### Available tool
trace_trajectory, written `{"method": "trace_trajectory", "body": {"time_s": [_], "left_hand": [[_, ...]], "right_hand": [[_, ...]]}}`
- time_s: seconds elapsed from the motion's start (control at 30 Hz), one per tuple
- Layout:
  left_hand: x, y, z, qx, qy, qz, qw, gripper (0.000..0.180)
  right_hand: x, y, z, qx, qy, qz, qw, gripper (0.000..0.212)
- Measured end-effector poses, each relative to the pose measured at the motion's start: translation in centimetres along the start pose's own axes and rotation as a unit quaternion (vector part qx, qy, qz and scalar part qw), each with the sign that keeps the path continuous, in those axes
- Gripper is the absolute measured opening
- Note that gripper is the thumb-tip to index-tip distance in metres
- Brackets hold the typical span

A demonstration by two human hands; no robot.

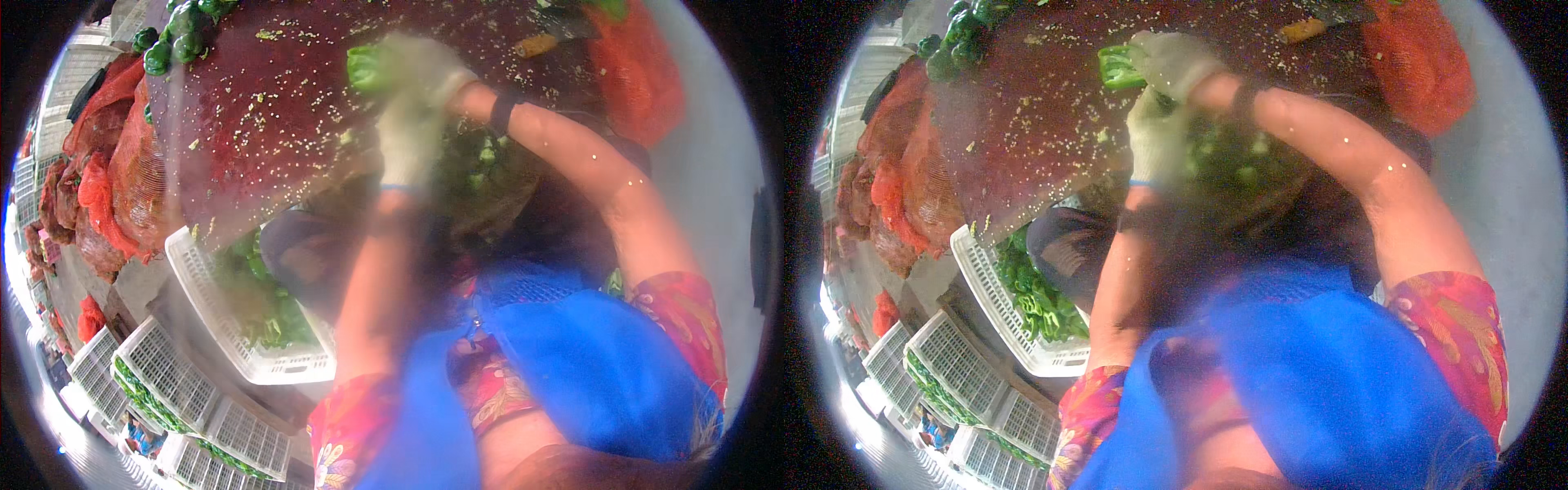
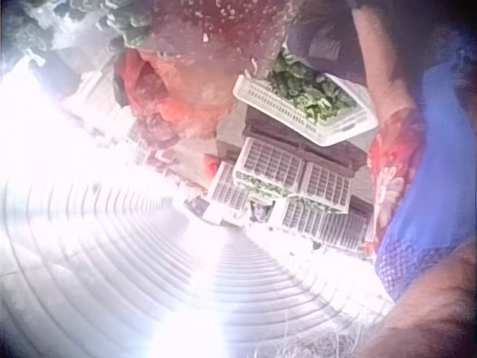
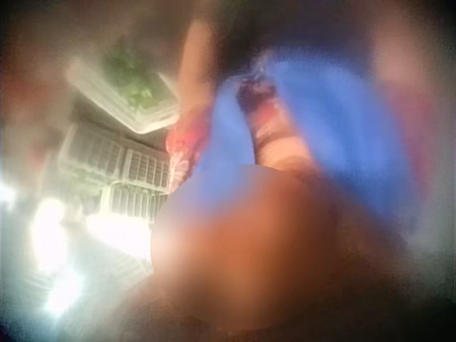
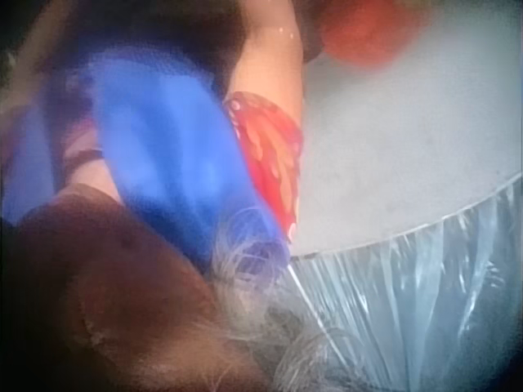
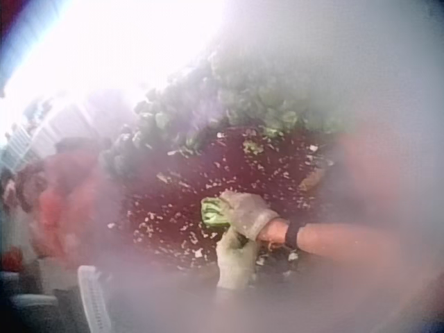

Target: Chopping green bell peppers into smaller pieces using a cleaver at an industrial processing table.

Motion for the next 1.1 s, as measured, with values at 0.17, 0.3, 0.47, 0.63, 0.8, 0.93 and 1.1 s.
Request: {"method": "trace_trajectory", "body": {"time_s": [0.17, 0.3, 0.47, 0.63, 0.8, 0.93, 1.1], "left_hand": [[-0.8, -0.1, 0.9, 0.009, -0.039, -0.008, 0.999, 0.032], [-0.4, 1.6, 0.2, -0.087, -0.058, -0.01, 0.994, 0.031], [-0.1, 0.3, -2.3, -0.042, -0.118, -0.011, 0.992, 0.03], [-1.3, -0.1, 1.8, -0.054, -0.168, -0.012, 0.984, 0.04], [-0.1, -0.8, 1.8, -0.092, -0.14, -0.028, 0.985, 0.042], [0.7, -0.2, 0.8, -0.104, -0.279, -0.041, 0.954, 0.036], [-1.2, -1.2, 1.4, -0.014, -0.199, -0.045, 0.979, 0.025]], "right_hand": [[-0.5, -0.3, -1.0, 0.034, 0.05, -0.038, 0.997, 0.033], [1.7, 1.4, 4.7, -0.025, -0.046, -0.116, 0.992, 0.036], [-1.7, 1.0, -0.8, 0.053, 0.142, -0.141, 0.978, 0.032], [0.3, 2.7, 1.9, -0.052, -0.014, -0.027, 0.998, 0.03], [-0.9, 0.5, -0.7, 0.09, 0.064, -0.05, 0.993, 0.029], [-0.8, -1.0, -0.4, 0.013, 0.038, -0.113, 0.993, 0.028], [-2.5, -0.9, -1.5, 0.078, 0.075, -0.148, 0.983, 0.031]]}}
Point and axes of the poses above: each hand's wrist, its own x-axis away from the middle knuckle, its own y-axis out of the back of the hand, z = x × y, the point moved 3 cm from there along -x, towards the middle knuckle, and after that the axes turned 3 degrees about -y, right-handed, at the moved point
